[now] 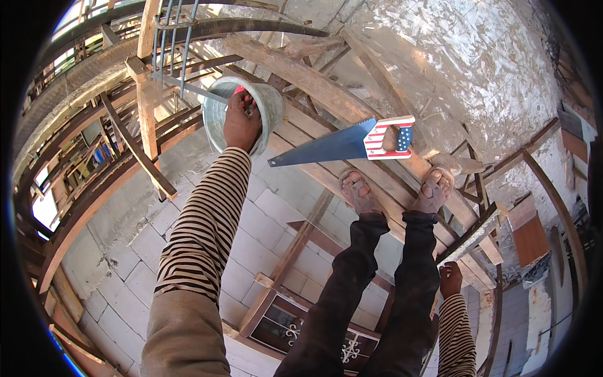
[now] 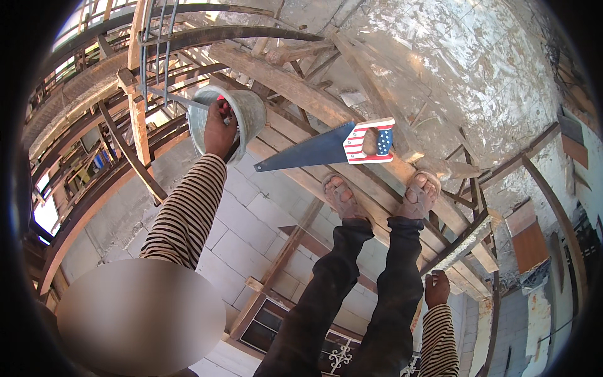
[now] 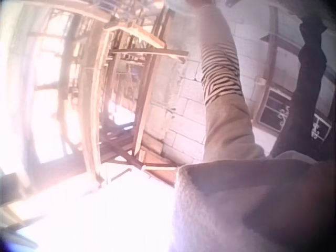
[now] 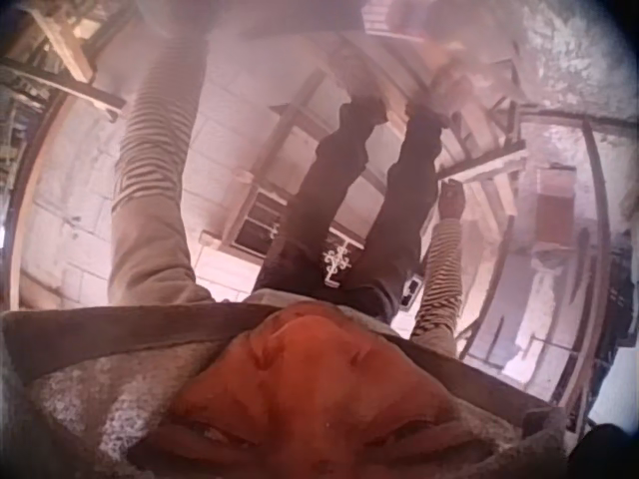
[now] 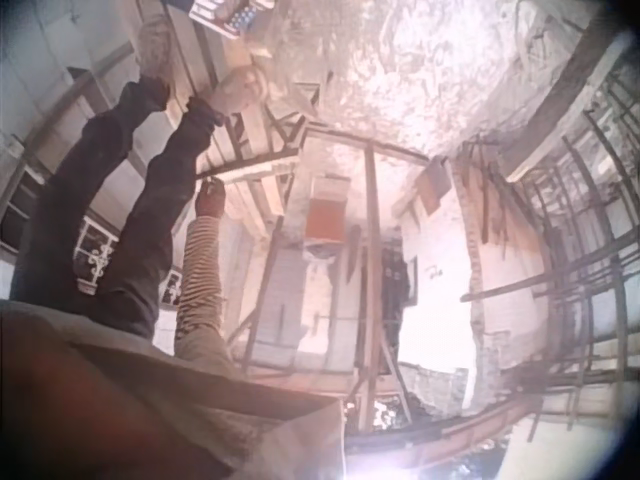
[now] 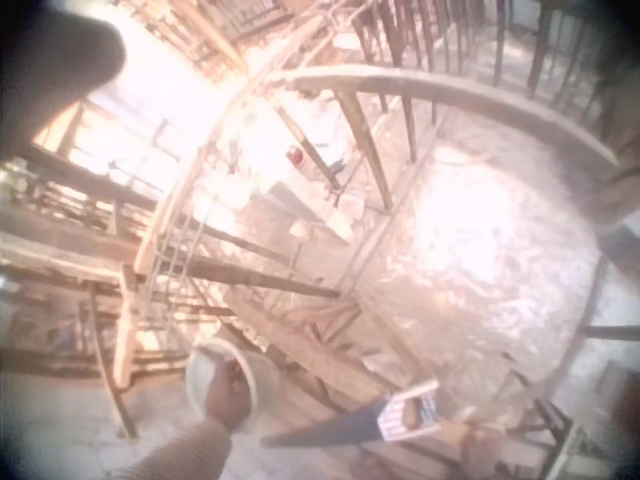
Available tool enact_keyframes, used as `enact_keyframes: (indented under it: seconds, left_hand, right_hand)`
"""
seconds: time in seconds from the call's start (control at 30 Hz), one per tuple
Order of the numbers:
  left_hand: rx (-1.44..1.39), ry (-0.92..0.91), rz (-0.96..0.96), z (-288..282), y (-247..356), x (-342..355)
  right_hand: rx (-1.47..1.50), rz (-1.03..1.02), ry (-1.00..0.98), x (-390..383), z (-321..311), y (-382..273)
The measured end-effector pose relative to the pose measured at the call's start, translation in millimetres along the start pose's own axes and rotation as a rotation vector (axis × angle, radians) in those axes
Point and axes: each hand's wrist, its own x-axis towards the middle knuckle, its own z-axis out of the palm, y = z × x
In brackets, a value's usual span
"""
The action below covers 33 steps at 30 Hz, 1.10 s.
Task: The person measures a wooden plank with a try square and pencil, then uses a hand saw to cut the plank on a wooden scaffold. The person also uses pliers and a hammer to remove nails from the wood.
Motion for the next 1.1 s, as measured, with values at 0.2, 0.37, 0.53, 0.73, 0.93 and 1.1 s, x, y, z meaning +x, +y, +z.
enact_keyframes:
  seconds: [0.2,0.37,0.53,0.73,0.93,1.1]
  left_hand:
    - [0.158,0.157,0.048,-22,-44,-12]
    - [-0.105,0.313,-0.215,-56,-100,-37]
    - [-0.113,0.351,-0.181,-96,-108,-67]
    - [-0.292,0.104,-0.192,-128,-102,-90]
    - [-0.109,0.221,-0.335,-161,-128,-99]
    - [0.068,0.339,-0.187,-224,-119,-109]
  right_hand:
    - [0.369,-0.074,0.131,6,4,-37]
    - [0.351,-0.086,0.021,13,-14,-92]
    - [0.387,0.034,0.060,25,-8,-113]
    - [0.252,0.157,0.200,47,24,-63]
    - [0.115,0.500,0.448,67,59,10]
    - [0.087,0.594,0.539,78,67,42]
